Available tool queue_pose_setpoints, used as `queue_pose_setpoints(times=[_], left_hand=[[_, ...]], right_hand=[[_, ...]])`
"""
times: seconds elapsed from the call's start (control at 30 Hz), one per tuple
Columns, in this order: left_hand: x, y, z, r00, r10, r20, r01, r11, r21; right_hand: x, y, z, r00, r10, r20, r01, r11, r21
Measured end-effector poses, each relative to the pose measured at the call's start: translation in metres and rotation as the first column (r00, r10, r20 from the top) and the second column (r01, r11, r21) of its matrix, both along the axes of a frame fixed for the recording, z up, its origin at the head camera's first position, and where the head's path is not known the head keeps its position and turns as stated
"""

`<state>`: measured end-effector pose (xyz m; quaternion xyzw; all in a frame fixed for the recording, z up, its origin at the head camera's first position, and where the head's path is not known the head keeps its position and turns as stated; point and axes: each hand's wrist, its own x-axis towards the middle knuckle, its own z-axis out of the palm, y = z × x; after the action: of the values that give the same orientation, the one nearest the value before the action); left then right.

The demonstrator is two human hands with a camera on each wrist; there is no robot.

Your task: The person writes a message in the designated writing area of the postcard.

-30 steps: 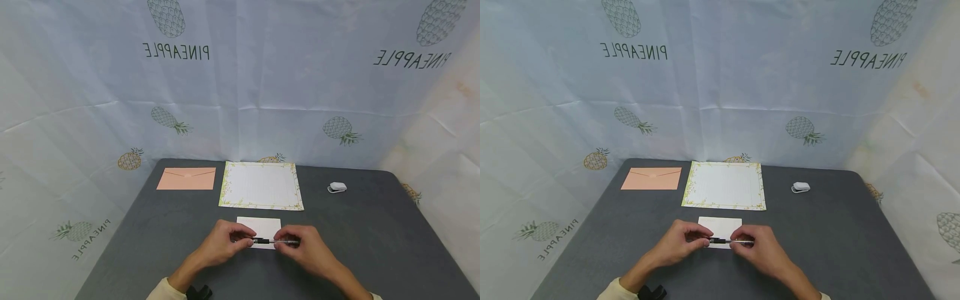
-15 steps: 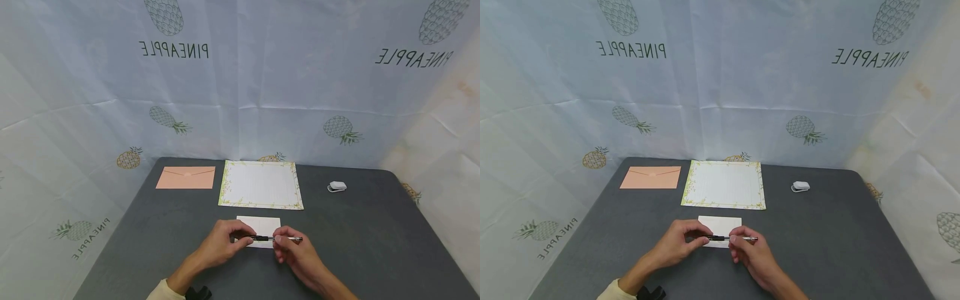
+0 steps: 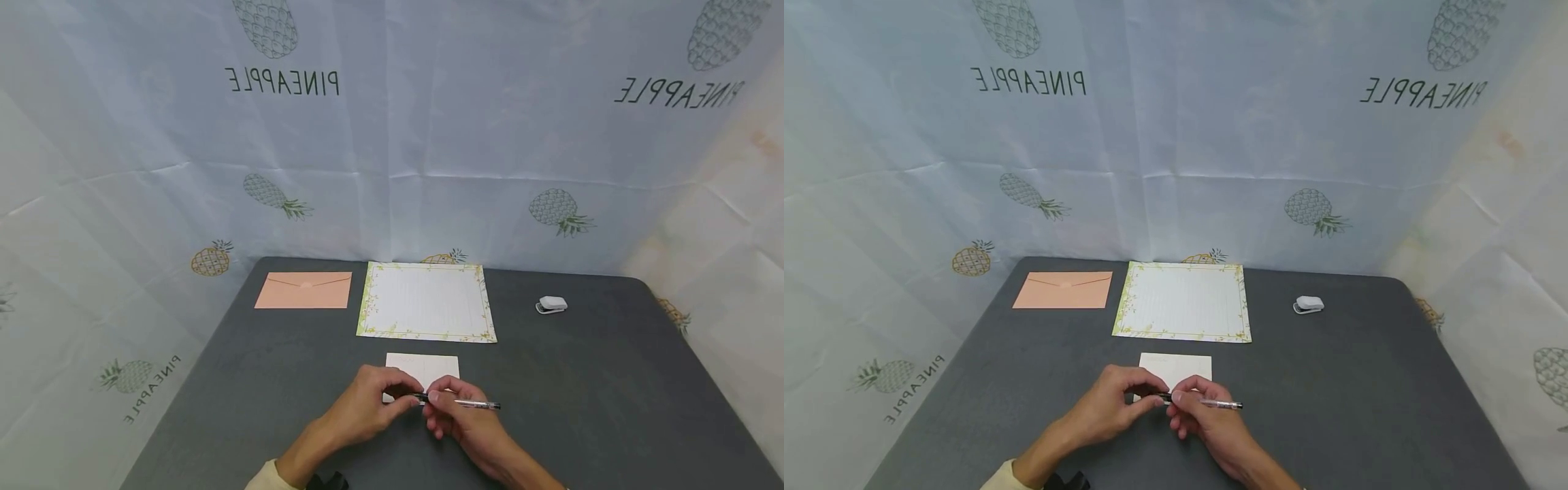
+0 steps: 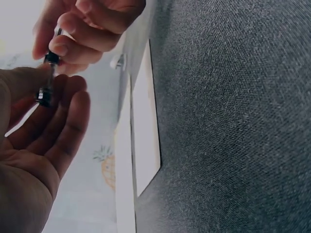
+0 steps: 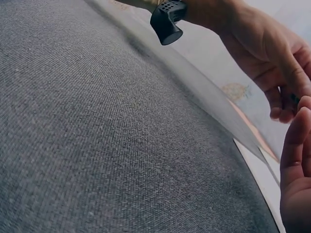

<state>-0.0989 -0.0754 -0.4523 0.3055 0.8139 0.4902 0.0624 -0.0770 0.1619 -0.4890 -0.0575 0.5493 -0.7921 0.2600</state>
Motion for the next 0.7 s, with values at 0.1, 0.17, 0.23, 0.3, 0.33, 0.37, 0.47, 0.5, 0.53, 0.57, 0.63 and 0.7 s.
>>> queue_pose_setpoints(times=[0.1, 0.17, 0.23, 0.3, 0.33, 0.37, 0.47, 0.5, 0.53, 0.57, 0.63, 0.7], left_hand=[[0.0, 0.001, 0.001, 1.0, 0.009, -0.025, -0.008, 1.0, 0.011], [0.0, 0.001, 0.001, 0.999, 0.014, -0.042, -0.014, 1.0, 0.011], [0.0, 0.001, 0.002, 0.998, 0.016, -0.059, -0.016, 1.0, 0.01], [0.0, 0.001, 0.003, 0.997, 0.015, -0.073, -0.014, 1.0, 0.005], [0.0, 0.001, 0.004, 0.997, 0.01, -0.078, -0.01, 1.0, 0.002], [-0.001, 0.0, 0.005, 0.997, 0.004, -0.083, -0.004, 1.0, -0.004], [-0.001, 0.0, 0.008, 0.997, -0.02, -0.073, 0.018, 1.0, -0.019], [-0.001, 0.0, 0.009, 0.998, -0.027, -0.061, 0.026, 0.999, -0.023], [-0.001, 0.0, 0.011, 0.998, -0.032, -0.046, 0.031, 0.999, -0.028], [-0.001, 0.0, 0.012, 0.999, -0.034, -0.03, 0.033, 0.999, -0.032], [0.0, 0.0, 0.014, 0.999, -0.034, 0.003, 0.034, 0.999, -0.039], [0.0, 0.001, 0.017, 0.999, -0.037, 0.027, 0.038, 0.998, -0.043]], right_hand=[[0.0, 0.0, 0.0, 1.0, 0.006, -0.02, -0.006, 1.0, -0.014], [0.0, 0.001, 0.0, 0.999, 0.007, -0.034, -0.008, 1.0, -0.015], [0.0, 0.003, 0.0, 0.998, 0.01, -0.056, -0.011, 1.0, -0.016], [0.0, 0.005, 0.0, 0.996, 0.018, -0.091, -0.02, 1.0, -0.019], [0.0, 0.005, -0.001, 0.994, 0.019, -0.11, -0.021, 1.0, -0.015], [0.0, 0.007, -0.001, 0.991, 0.021, -0.134, -0.023, 1.0, -0.015], [0.0, 0.009, -0.002, 0.977, 0.022, -0.214, -0.025, 1.0, -0.01], [0.0, 0.01, -0.001, 0.971, 0.02, -0.24, -0.023, 1.0, -0.009], [0.0, 0.011, -0.001, 0.964, 0.019, -0.267, -0.022, 1.0, -0.008], [0.0, 0.012, -0.001, 0.955, 0.018, -0.296, -0.022, 1.0, -0.011], [-0.001, 0.013, 0.0, 0.937, 0.016, -0.349, -0.023, 1.0, -0.014], [-0.002, 0.014, 0.002, 0.92, 0.016, -0.392, -0.026, 0.999, -0.019]])
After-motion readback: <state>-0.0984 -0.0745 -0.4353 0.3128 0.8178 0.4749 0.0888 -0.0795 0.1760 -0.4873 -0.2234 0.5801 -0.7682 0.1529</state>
